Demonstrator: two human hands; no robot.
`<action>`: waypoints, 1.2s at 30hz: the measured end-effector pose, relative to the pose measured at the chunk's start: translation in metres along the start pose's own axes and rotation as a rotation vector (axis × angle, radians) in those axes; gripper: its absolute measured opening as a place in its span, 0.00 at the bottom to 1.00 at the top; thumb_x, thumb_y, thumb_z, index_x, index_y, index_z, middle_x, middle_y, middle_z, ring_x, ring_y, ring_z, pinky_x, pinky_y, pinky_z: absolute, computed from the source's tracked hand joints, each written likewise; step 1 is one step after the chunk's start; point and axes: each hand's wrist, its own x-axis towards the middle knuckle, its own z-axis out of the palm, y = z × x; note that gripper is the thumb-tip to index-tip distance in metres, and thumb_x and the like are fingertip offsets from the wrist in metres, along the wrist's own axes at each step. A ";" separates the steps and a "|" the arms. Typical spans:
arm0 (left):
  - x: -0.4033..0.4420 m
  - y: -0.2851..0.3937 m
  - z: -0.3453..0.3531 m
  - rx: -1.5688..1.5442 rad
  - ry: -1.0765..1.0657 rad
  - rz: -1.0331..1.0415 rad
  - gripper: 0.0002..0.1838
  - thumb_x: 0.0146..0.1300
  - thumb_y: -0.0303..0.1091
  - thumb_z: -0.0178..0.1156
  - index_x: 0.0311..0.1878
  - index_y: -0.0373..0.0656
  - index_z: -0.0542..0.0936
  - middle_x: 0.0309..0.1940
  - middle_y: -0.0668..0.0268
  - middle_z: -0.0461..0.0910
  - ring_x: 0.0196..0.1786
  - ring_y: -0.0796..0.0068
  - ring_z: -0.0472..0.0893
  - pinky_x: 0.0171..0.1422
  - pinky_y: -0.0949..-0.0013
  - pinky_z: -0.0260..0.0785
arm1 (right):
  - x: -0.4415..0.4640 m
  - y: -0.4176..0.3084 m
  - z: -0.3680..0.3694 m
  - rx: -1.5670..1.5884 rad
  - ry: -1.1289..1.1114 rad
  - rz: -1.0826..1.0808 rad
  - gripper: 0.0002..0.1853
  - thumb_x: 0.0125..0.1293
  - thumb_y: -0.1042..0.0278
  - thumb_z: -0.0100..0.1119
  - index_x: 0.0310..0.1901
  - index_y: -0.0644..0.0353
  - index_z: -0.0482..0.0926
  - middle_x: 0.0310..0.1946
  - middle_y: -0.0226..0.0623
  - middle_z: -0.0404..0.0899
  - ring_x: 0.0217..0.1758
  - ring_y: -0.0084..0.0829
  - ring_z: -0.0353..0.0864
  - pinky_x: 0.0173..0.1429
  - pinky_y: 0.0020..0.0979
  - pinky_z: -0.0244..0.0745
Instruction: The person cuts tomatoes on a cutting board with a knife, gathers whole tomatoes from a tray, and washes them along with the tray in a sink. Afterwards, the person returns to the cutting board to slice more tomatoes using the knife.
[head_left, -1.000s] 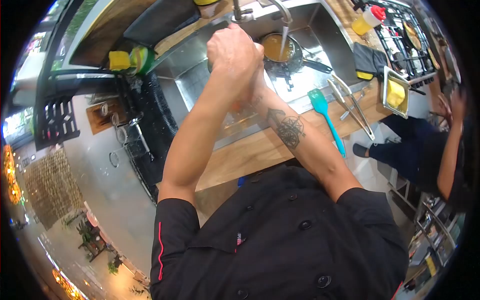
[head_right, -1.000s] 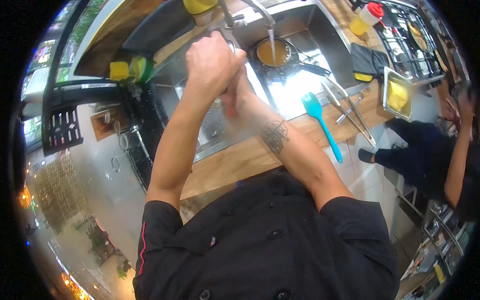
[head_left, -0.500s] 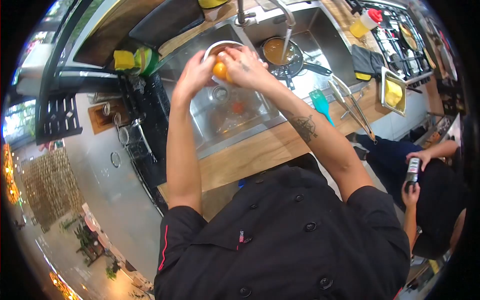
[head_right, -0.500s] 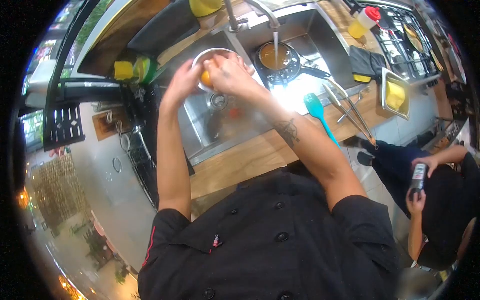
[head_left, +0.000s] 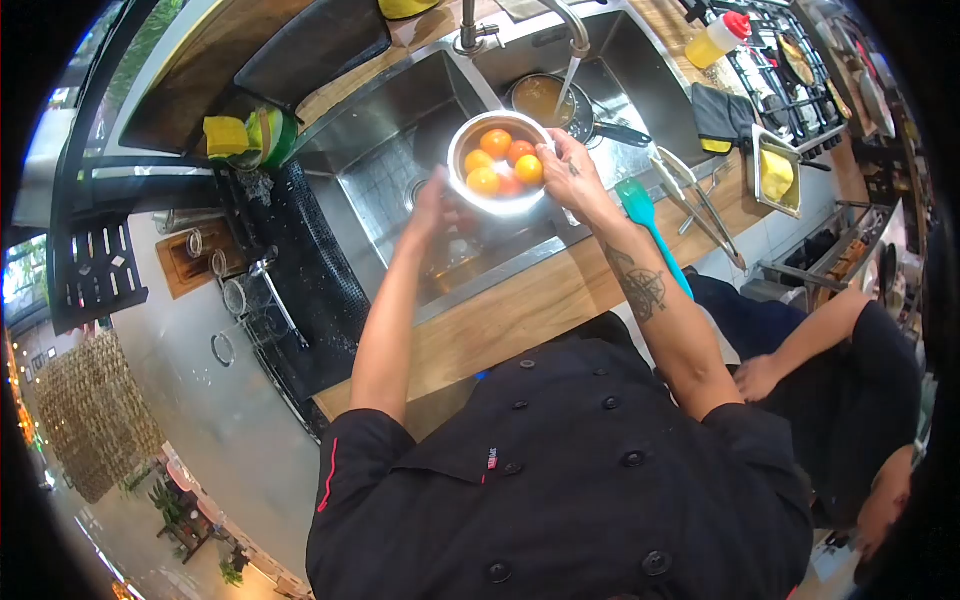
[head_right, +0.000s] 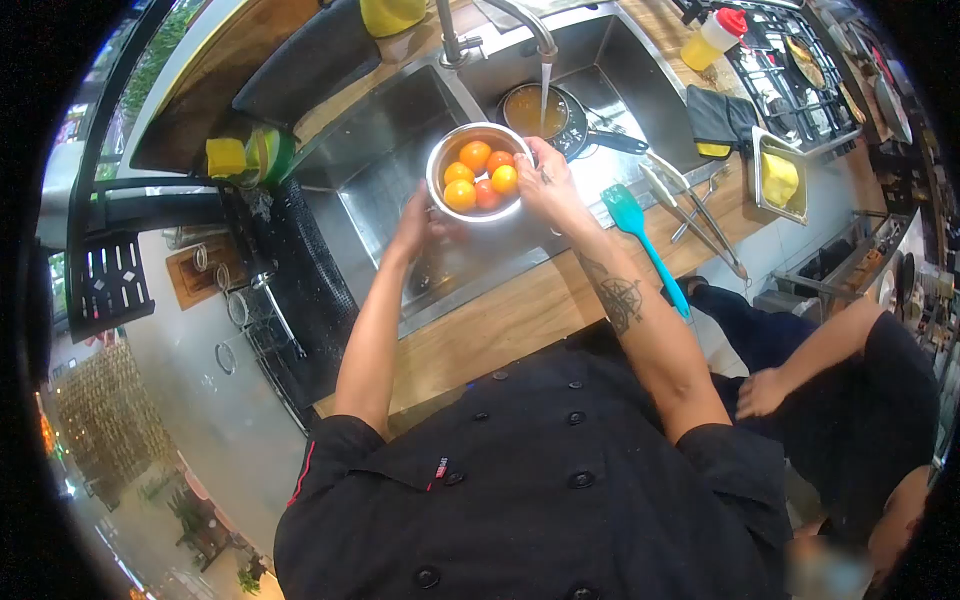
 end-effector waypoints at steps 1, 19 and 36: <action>0.010 -0.017 -0.007 0.529 0.001 0.016 0.30 0.80 0.44 0.52 0.80 0.43 0.70 0.73 0.46 0.76 0.62 0.53 0.87 0.64 0.51 0.83 | -0.005 -0.002 -0.003 0.000 0.012 0.001 0.18 0.83 0.62 0.56 0.63 0.65 0.82 0.49 0.46 0.90 0.51 0.35 0.89 0.59 0.36 0.81; 0.120 0.100 0.123 0.205 0.218 0.186 0.26 0.76 0.57 0.68 0.41 0.39 0.89 0.26 0.68 0.85 0.24 0.78 0.79 0.29 0.66 0.73 | -0.155 -0.066 -0.101 0.374 0.324 0.147 0.20 0.87 0.63 0.56 0.72 0.64 0.76 0.59 0.37 0.84 0.58 0.23 0.83 0.60 0.26 0.82; 0.245 0.083 0.152 -0.195 0.019 -0.193 0.20 0.78 0.53 0.67 0.49 0.44 0.85 0.37 0.64 0.85 0.24 0.82 0.79 0.23 0.80 0.74 | -0.215 -0.058 -0.162 0.560 0.463 0.099 0.18 0.88 0.70 0.51 0.71 0.68 0.76 0.61 0.36 0.85 0.62 0.22 0.83 0.69 0.27 0.77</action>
